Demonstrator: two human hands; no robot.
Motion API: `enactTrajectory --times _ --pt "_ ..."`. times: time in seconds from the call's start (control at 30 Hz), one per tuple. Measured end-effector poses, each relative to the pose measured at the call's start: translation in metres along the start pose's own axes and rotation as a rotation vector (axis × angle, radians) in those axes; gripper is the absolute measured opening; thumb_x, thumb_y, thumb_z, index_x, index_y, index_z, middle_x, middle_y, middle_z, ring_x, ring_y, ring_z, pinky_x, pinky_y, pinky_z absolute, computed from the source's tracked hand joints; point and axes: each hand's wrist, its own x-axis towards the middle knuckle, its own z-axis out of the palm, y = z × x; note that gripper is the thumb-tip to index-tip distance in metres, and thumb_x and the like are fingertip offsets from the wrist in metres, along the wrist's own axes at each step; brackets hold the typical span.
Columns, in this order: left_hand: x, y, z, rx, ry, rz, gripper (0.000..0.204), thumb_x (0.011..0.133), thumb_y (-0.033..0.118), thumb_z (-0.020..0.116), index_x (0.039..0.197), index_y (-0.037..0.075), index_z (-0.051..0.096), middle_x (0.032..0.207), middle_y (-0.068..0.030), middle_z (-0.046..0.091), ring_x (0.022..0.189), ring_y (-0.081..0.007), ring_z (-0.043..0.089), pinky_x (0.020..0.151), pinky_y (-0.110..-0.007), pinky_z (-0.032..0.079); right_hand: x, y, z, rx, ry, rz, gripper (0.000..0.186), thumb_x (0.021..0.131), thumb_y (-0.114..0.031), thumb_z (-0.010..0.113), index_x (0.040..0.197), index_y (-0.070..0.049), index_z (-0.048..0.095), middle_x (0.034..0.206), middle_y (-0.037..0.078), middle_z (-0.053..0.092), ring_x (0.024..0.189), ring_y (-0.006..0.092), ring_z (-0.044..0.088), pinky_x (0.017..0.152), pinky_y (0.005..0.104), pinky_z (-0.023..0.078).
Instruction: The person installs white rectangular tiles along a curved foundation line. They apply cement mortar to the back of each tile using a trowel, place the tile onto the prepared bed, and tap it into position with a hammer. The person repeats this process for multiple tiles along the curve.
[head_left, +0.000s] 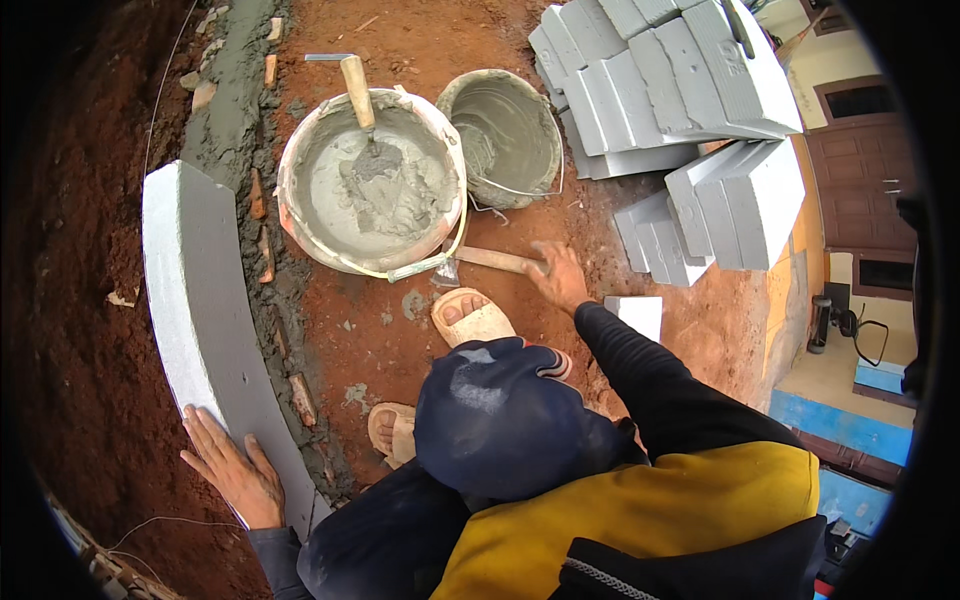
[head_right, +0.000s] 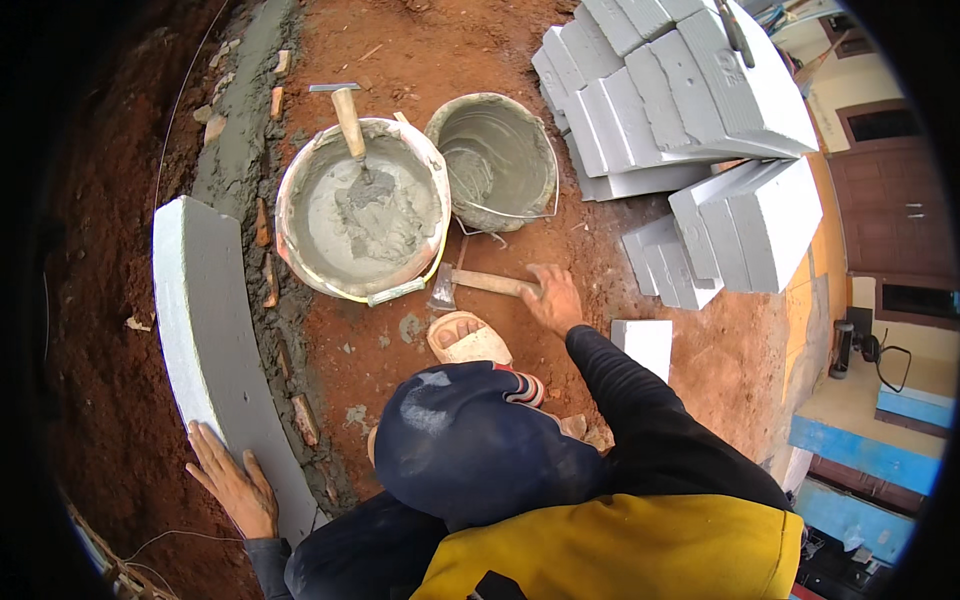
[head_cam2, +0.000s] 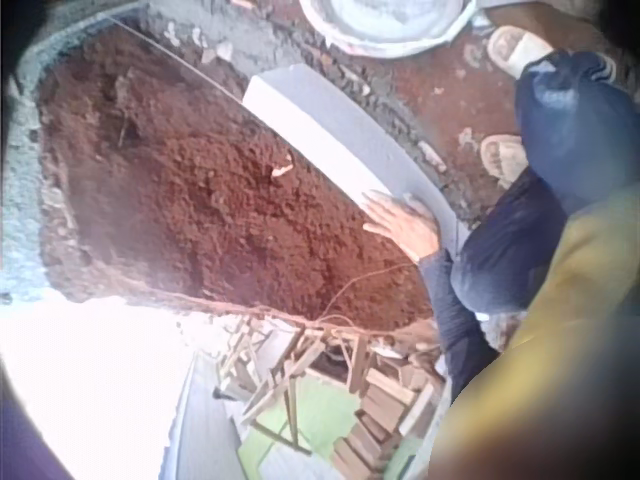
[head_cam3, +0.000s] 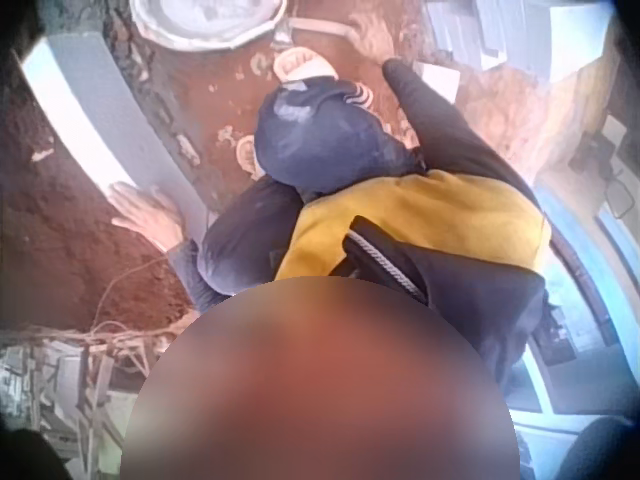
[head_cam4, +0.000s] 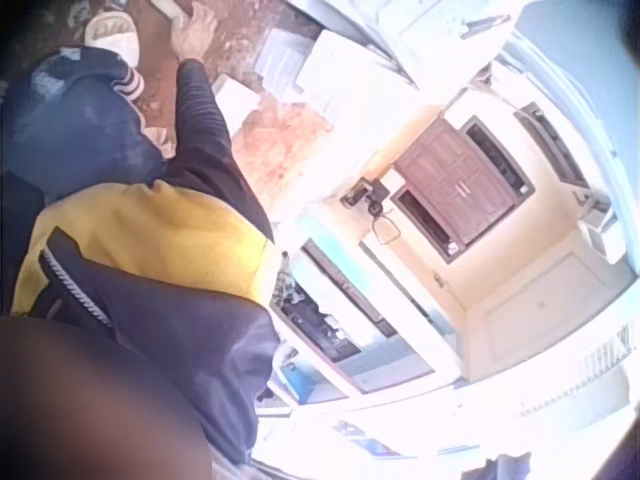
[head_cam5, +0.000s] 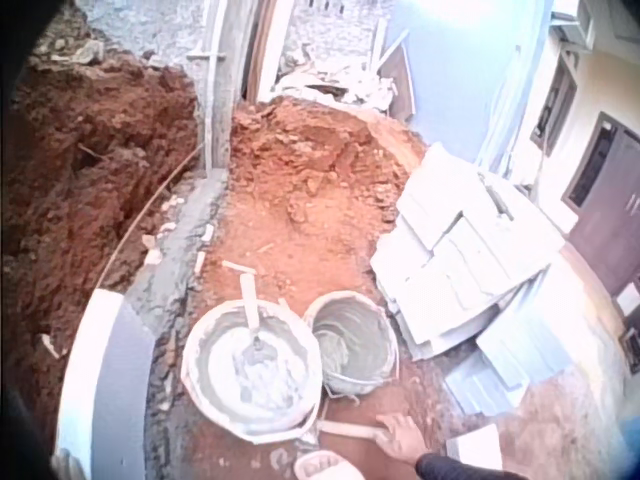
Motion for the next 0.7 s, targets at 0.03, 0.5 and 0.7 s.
enactTrajectory --times 0.03,0.5,0.7 --pt "0.0 -0.001 0.001 -0.024 0.003 0.01 0.083 0.101 0.014 0.057 0.173 0.003 0.017 0.18 -0.0181 0.019 0.168 -0.0334 0.013 0.134 -0.059 0.001 -0.009 -0.005 0.008 -0.038 -0.142 0.041 0.062 0.097 -0.047 0.071 0.145 -0.009 0.062 0.143 0.019 0.062 0.133 0.0422 0.055 0.114 0.0505 0.044" --pt "-0.008 -0.006 -0.002 -0.14 0.022 -0.11 0.086 0.094 0.01 0.069 0.17 0.009 0.03 0.177 -0.013 0.029 0.165 -0.0299 0.024 0.136 -0.053 0.013 -0.012 0.023 -0.116 -0.033 -0.499 0.061 0.046 0.09 -0.029 0.076 0.121 -0.003 0.055 0.094 0.028 0.072 0.088 0.0452 0.07 0.074 0.0526 0.056" --pt "-0.011 -0.006 0.006 -0.191 0.065 -0.131 0.085 0.092 0.011 0.072 0.169 0.011 0.034 0.175 -0.0099 0.035 0.163 -0.0274 0.031 0.136 -0.053 0.016 0.014 -0.039 -0.29 0.211 -0.646 0.409 0.027 0.085 -0.009 0.077 0.105 -0.002 0.061 0.074 0.008 0.063 0.053 0.0153 0.06 0.046 0.0321 0.051"
